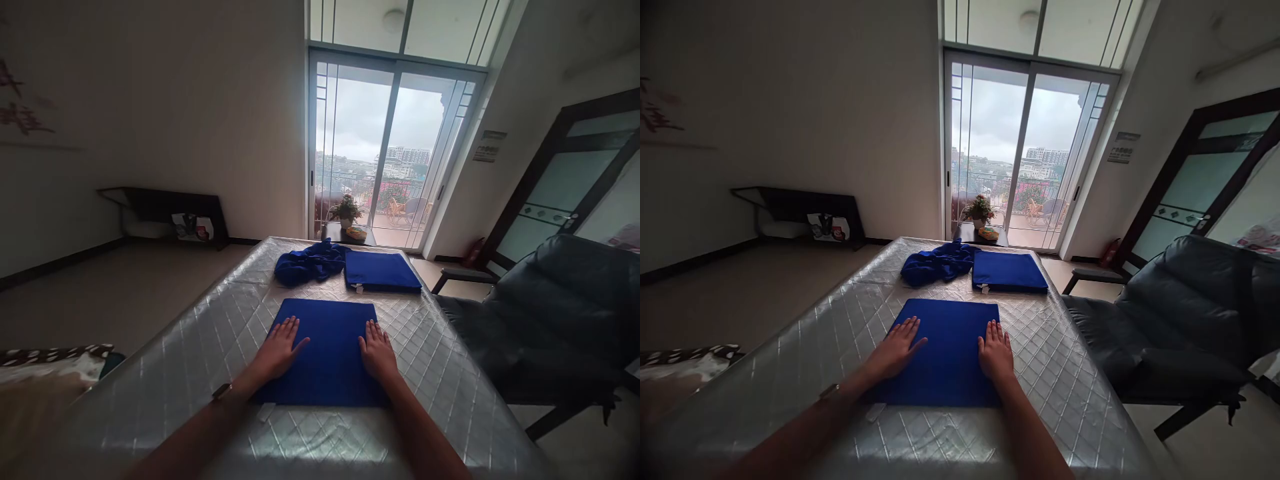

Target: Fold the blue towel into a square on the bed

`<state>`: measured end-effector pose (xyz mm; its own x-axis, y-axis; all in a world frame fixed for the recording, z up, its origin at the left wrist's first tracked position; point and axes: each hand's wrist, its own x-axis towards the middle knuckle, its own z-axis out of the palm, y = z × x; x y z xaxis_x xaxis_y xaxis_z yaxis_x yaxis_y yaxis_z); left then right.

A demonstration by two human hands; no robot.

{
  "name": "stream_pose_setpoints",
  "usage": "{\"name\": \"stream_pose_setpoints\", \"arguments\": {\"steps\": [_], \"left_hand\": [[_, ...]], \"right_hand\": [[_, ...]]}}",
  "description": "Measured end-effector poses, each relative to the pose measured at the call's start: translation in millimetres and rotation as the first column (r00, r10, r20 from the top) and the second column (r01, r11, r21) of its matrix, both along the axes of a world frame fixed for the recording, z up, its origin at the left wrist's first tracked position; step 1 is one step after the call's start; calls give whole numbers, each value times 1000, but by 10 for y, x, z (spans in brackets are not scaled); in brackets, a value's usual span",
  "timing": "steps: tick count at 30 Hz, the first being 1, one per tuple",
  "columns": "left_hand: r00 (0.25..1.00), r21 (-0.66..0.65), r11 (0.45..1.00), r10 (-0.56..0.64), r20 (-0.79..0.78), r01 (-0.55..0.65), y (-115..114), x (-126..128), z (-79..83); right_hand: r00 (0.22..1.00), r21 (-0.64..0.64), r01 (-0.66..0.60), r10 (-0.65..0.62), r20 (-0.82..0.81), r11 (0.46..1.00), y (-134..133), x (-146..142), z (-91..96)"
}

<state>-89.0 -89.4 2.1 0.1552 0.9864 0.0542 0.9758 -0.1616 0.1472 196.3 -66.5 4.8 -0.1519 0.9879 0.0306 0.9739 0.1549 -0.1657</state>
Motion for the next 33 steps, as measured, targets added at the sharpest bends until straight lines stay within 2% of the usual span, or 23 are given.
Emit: {"name": "stream_pose_setpoints", "arguments": {"steps": [4, 8, 12, 18, 24, 26, 28, 31, 33], "left_hand": [[998, 25, 998, 57, -29, -56, -92, -193, -24], [998, 50, 997, 64, -10, -63, -97, -180, -43], [999, 64, 997, 53, 1, -53, -78, -178, -74], [998, 84, 995, 61, -23, -59, -68, -186, -117], [996, 50, 997, 64, -65, -61, -46, -206, -20], [996, 48, 997, 67, -55, -65, -60, -102, 47], [1000, 23, 1000, -2, -4, 3, -104, 127, 112], [970, 0, 976, -217, 113, 219, -197, 668, 166], [918, 60, 933, -360, 169, 355, -234, 1057, 161]], "right_hand": [[1000, 4, 3, -3, 19, 1000, 8, -10, -6], [1000, 52, 12, -13, 15, 999, -22, -24, 48], [999, 98, -25, 21, 38, 995, -161, 13, 118], [1000, -4, -23, 23, -4, 1000, -463, 73, 61], [1000, -19, -10, 9, -29, 1000, -527, 55, -5], [999, -15, -8, 7, -45, 1000, -529, 49, 4], [999, -14, -5, 5, -53, 1000, -534, 45, 16], [999, -13, 1, -1, -37, 1000, -540, 47, 17], [1000, -15, -4, 4, -9, 1000, -537, 56, 1]]}}
